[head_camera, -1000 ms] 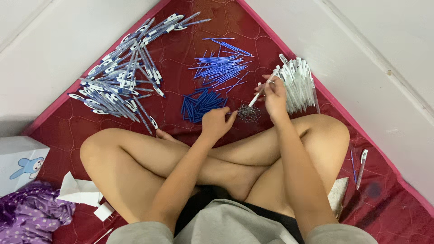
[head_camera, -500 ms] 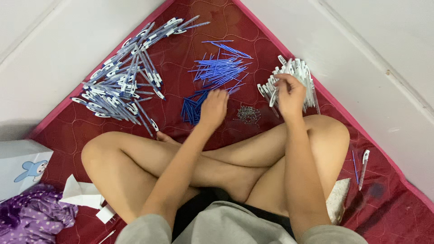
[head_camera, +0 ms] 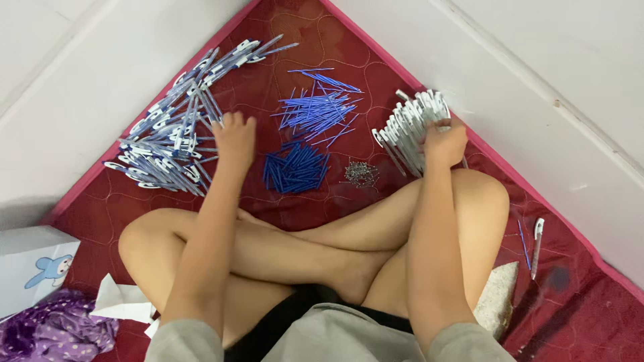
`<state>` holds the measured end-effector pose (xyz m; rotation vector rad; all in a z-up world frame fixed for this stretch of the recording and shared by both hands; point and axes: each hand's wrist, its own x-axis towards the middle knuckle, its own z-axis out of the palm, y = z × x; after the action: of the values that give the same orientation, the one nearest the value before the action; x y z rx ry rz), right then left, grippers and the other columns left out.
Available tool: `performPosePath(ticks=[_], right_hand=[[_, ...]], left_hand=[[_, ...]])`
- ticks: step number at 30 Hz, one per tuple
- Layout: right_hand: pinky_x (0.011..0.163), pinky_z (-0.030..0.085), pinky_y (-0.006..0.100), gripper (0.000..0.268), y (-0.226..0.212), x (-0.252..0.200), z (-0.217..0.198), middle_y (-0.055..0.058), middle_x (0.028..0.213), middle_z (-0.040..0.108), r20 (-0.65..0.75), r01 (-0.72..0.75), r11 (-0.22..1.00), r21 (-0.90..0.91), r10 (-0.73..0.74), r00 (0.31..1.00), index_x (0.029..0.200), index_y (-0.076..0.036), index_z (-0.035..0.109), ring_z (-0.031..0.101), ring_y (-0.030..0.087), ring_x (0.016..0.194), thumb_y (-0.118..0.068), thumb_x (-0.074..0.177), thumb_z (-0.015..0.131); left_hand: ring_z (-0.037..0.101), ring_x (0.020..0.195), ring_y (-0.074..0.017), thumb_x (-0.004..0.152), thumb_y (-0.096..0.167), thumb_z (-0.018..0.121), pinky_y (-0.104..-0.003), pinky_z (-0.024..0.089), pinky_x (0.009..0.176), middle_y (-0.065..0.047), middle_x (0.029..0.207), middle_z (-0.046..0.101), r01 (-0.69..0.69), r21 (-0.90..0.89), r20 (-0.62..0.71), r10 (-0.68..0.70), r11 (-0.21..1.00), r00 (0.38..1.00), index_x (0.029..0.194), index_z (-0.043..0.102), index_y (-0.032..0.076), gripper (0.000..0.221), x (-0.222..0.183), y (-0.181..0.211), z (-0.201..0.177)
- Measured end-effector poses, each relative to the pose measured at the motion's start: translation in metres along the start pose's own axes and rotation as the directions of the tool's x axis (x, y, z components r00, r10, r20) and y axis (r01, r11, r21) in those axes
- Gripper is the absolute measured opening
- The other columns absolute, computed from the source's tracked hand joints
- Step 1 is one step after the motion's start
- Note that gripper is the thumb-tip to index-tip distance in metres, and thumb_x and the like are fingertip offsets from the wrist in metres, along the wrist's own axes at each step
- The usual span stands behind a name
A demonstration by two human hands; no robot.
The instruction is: The person assembles multiple pens by picking up pen barrels, inserting blue ink cartridges and small springs, and then capping them by hand.
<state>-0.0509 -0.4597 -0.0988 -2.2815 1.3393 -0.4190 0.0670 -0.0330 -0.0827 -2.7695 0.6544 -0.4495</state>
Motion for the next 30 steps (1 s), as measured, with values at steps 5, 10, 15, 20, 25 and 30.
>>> performPosePath(ticks=[5, 10, 15, 20, 25, 30], right_hand=[[0.073, 0.059, 0.041, 0.028, -0.028, -0.020, -0.032, 0.002, 0.067, 0.071, 0.044, -0.025, 0.998, 0.053, 0.023, 0.999, 0.092, -0.023, 0.075, 0.076, 0.028, 0.079, -0.041, 0.076, 0.089], [0.073, 0.059, 0.045, 0.034, -0.021, -0.014, -0.033, 0.004, 0.069, 0.072, 0.017, 0.013, 0.997, 0.077, -0.014, 1.000, 0.099, -0.023, 0.072, 0.076, 0.031, 0.083, -0.038, 0.075, 0.090], [0.074, 0.055, 0.039, 0.017, -0.035, -0.031, -0.072, 0.003, 0.066, 0.073, 0.108, 0.152, 0.968, 0.199, -0.176, 0.978, 0.107, -0.020, 0.066, 0.074, 0.027, 0.069, -0.028, 0.092, 0.072], [0.071, 0.053, 0.040, 0.016, -0.042, -0.052, -0.096, 0.005, 0.072, 0.074, 0.153, 0.366, 0.895, 0.255, -0.411, 0.899, 0.113, -0.016, 0.067, 0.073, 0.028, 0.067, -0.020, 0.098, 0.068], [0.071, 0.053, 0.039, 0.015, -0.045, -0.083, -0.110, 0.000, 0.083, 0.076, 0.208, 0.573, 0.779, 0.253, -0.622, 0.755, 0.111, -0.021, 0.070, 0.073, 0.025, 0.078, -0.023, 0.096, 0.071], [0.098, 0.049, 0.048, 0.048, -0.059, -0.115, -0.091, 0.012, 0.123, 0.070, 0.268, 0.823, 0.311, 0.475, -0.942, 0.201, 0.132, -0.012, 0.067, 0.065, 0.035, 0.118, -0.041, 0.094, 0.072]], left_hand=[[0.052, 0.108, -0.0315, 0.090, 0.014, 0.069, -0.046, 0.038, 0.081, -0.009, 0.108, 0.064, -0.015, -0.069, 0.378, 0.040, 0.997, 0.925, 0.110, 0.066, 0.023, 0.023, -0.028, -0.031, 0.003], [0.060, 0.094, -0.0265, 0.092, 0.016, 0.067, -0.043, 0.041, 0.077, -0.003, 0.095, 0.071, -0.097, -0.071, 0.237, 0.112, 0.993, 0.965, 0.096, 0.075, 0.025, 0.013, -0.029, -0.041, 0.006], [0.058, 0.106, -0.0209, 0.081, 0.032, 0.079, -0.040, 0.042, 0.090, 0.007, 0.103, 0.075, -0.181, -0.067, 0.198, 0.191, 0.981, 0.962, 0.097, 0.077, 0.032, 0.016, -0.031, -0.063, 0.014], [0.061, 0.112, -0.0163, 0.096, 0.035, 0.071, -0.035, 0.043, 0.096, 0.006, 0.105, 0.076, -0.125, -0.112, -0.055, 0.120, 0.986, 0.991, 0.111, 0.073, 0.026, 0.018, -0.036, -0.064, -0.042], [0.065, 0.099, -0.0309, 0.096, 0.017, 0.083, -0.044, 0.051, 0.087, -0.011, 0.100, 0.071, -0.104, -0.536, -0.378, -0.128, 0.838, 0.917, 0.119, 0.071, 0.008, 0.028, -0.054, -0.005, -0.100], [0.075, 0.096, -0.0257, 0.091, 0.013, 0.080, -0.037, 0.056, 0.088, -0.009, 0.102, 0.079, 0.187, -0.981, 0.196, -0.379, -0.060, 0.904, 0.111, 0.075, 0.011, 0.020, -0.080, 0.113, -0.121]])
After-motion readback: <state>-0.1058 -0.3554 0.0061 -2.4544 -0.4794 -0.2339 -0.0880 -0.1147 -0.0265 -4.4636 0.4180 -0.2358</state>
